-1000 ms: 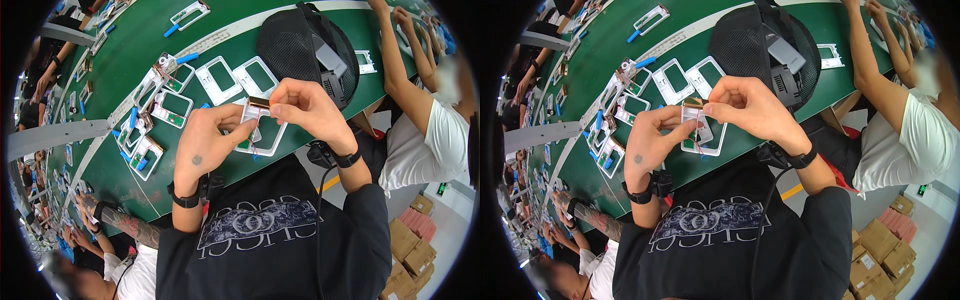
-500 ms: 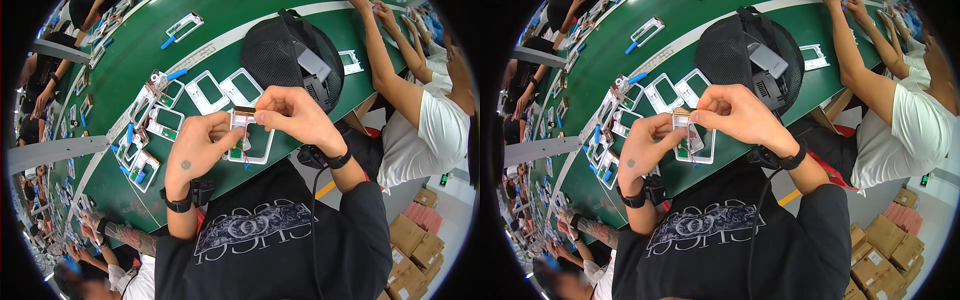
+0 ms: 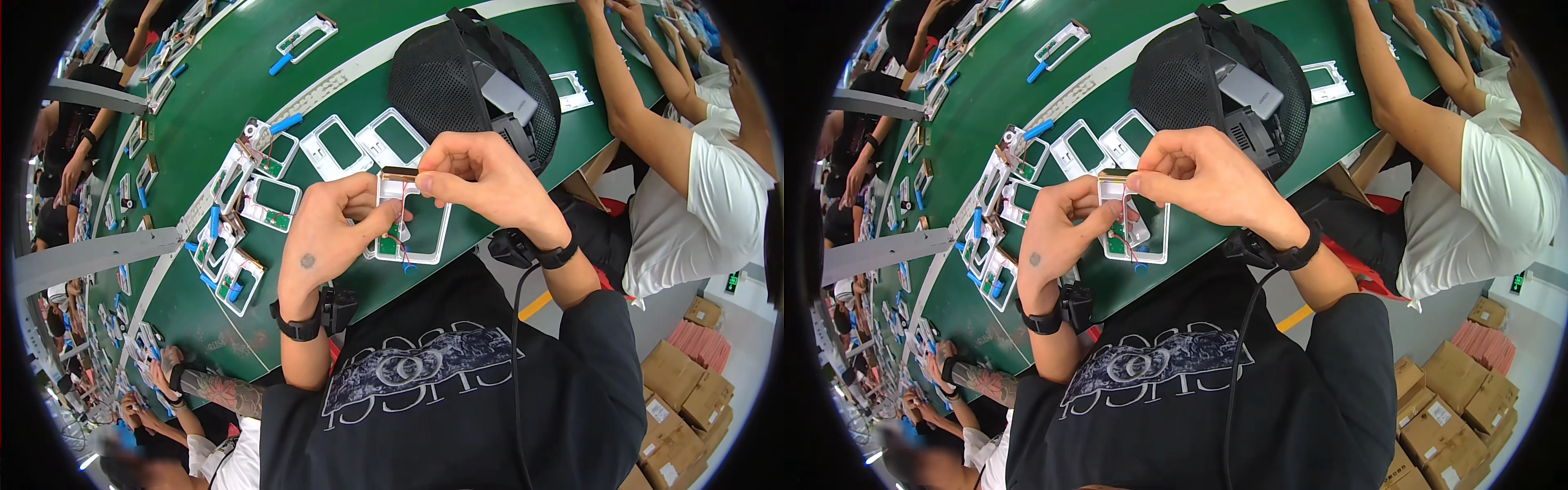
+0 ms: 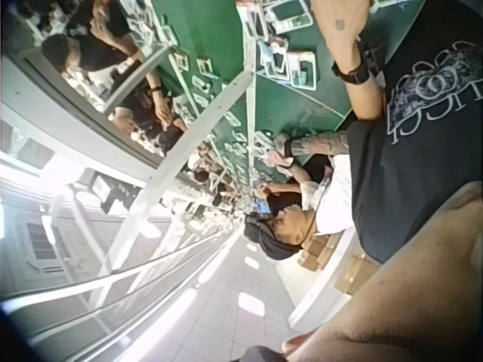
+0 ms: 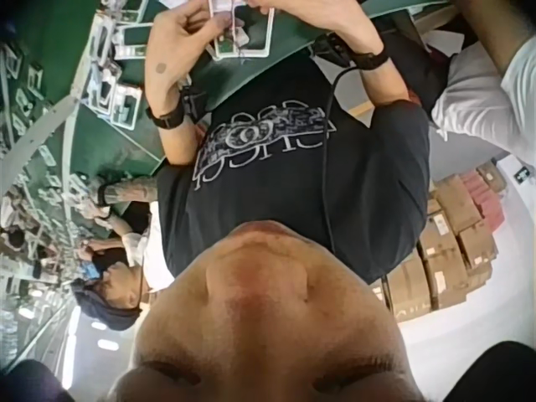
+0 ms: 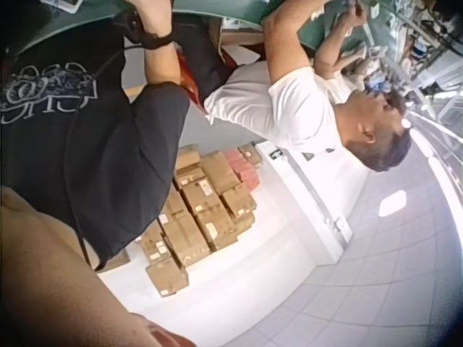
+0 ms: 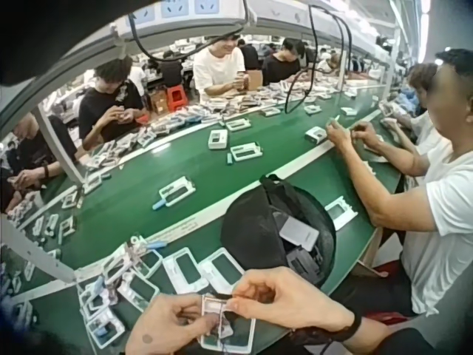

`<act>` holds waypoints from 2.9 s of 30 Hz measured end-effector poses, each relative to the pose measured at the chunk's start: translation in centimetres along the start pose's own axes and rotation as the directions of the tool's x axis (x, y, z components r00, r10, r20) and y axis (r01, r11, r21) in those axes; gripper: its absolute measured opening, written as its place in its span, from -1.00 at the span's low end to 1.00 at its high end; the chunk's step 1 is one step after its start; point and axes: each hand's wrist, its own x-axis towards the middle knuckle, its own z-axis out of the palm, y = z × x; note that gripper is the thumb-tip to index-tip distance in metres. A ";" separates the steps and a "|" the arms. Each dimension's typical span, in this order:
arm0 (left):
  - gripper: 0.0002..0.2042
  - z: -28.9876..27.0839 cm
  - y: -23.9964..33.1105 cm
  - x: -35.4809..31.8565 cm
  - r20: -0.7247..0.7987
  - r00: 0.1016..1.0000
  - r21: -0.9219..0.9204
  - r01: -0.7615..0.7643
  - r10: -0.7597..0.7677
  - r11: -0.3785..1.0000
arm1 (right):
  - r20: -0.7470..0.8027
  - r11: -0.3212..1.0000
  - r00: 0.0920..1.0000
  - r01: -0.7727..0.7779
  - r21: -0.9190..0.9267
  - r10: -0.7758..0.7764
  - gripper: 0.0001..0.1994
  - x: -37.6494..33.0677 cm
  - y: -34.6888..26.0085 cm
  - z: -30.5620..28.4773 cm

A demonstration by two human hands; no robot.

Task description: Assembling internal components including a battery and PCB into a white plastic housing of an electronic device.

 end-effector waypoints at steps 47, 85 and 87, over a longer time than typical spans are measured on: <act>-0.72 0.2 1.1 -0.8 -0.160 0.983 -0.138 -0.112 0.089 0.984 | 0.043 0.931 0.999 -0.014 0.365 -0.002 -0.80 0.5 -0.7 -1.2; -0.62 0.4 -10.9 -14.3 -0.658 0.736 0.517 0.285 0.161 0.807 | -0.013 0.949 0.961 0.272 -0.162 -0.278 -0.63 -3.2 -5.9 8.7; -0.66 0.6 -10.7 -13.8 -0.638 0.763 0.491 0.301 0.103 0.818 | 0.044 0.942 0.956 0.295 -0.160 -0.291 -0.67 -3.4 -5.6 8.4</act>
